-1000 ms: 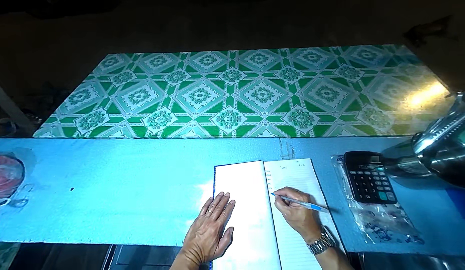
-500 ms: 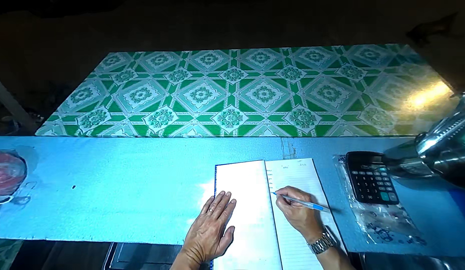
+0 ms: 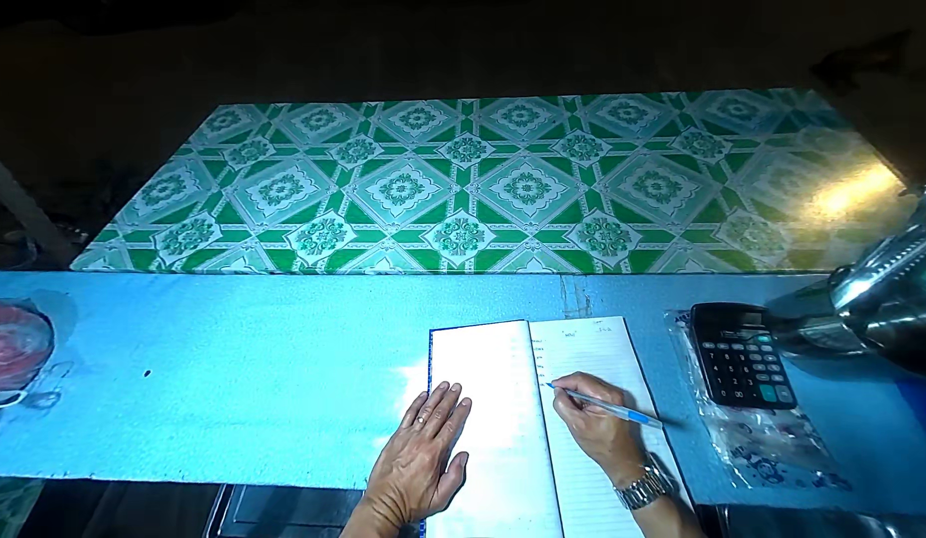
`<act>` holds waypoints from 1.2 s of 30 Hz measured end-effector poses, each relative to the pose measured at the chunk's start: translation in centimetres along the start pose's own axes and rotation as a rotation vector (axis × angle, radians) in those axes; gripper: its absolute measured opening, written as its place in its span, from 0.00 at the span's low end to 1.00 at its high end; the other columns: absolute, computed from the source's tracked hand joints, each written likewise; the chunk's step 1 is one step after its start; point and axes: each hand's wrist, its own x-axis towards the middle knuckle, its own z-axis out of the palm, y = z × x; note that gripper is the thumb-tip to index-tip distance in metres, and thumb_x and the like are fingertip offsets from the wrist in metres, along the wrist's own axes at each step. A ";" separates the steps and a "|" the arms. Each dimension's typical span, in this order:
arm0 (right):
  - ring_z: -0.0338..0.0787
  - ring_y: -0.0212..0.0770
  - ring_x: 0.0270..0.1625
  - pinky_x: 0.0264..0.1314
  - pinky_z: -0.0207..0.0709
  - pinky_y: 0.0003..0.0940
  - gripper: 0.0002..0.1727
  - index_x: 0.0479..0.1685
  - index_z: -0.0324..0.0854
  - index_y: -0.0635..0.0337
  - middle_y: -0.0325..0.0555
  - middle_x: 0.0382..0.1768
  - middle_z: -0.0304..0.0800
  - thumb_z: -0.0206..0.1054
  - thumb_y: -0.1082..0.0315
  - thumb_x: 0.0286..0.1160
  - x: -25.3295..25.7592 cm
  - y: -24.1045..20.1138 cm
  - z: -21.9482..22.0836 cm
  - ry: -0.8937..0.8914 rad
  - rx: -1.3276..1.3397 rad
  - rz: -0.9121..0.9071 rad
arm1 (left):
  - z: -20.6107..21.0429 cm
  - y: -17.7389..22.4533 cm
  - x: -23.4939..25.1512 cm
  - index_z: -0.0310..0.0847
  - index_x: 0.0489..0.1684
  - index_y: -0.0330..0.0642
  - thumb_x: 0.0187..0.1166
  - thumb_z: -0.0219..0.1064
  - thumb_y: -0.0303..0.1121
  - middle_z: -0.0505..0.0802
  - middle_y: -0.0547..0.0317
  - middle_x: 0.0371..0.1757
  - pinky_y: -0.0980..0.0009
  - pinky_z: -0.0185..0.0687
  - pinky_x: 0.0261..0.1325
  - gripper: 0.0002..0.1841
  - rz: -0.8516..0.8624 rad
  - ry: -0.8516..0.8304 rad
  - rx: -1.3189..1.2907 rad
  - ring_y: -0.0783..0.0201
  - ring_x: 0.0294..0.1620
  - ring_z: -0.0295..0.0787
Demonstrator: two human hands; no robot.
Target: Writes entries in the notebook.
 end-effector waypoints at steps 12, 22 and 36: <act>0.79 0.17 0.23 0.26 0.72 0.14 0.07 0.26 0.92 0.53 0.29 0.22 0.88 0.68 0.65 0.62 -0.1 0.1 -0.1 -0.018 0.009 0.003 | 0.0 0.0 0.0 0.69 0.86 0.53 0.84 0.38 0.57 0.75 0.57 0.88 0.52 0.55 0.90 0.35 -0.002 -0.004 -0.002 0.56 0.92 0.62; 0.77 0.16 0.22 0.24 0.71 0.13 0.06 0.24 0.91 0.52 0.28 0.22 0.87 0.68 0.65 0.61 0.1 0.1 -0.1 -0.007 0.004 0.010 | 0.0 -0.1 0.1 0.69 0.86 0.53 0.84 0.38 0.57 0.75 0.57 0.88 0.52 0.54 0.91 0.35 0.000 0.001 0.003 0.56 0.92 0.62; 0.76 0.16 0.22 0.24 0.69 0.13 0.06 0.24 0.90 0.53 0.29 0.21 0.86 0.68 0.66 0.60 0.2 -0.1 0.0 0.010 0.011 0.033 | 0.0 0.0 0.1 0.69 0.86 0.53 0.84 0.38 0.57 0.75 0.57 0.87 0.52 0.55 0.90 0.35 -0.002 0.001 0.005 0.56 0.91 0.62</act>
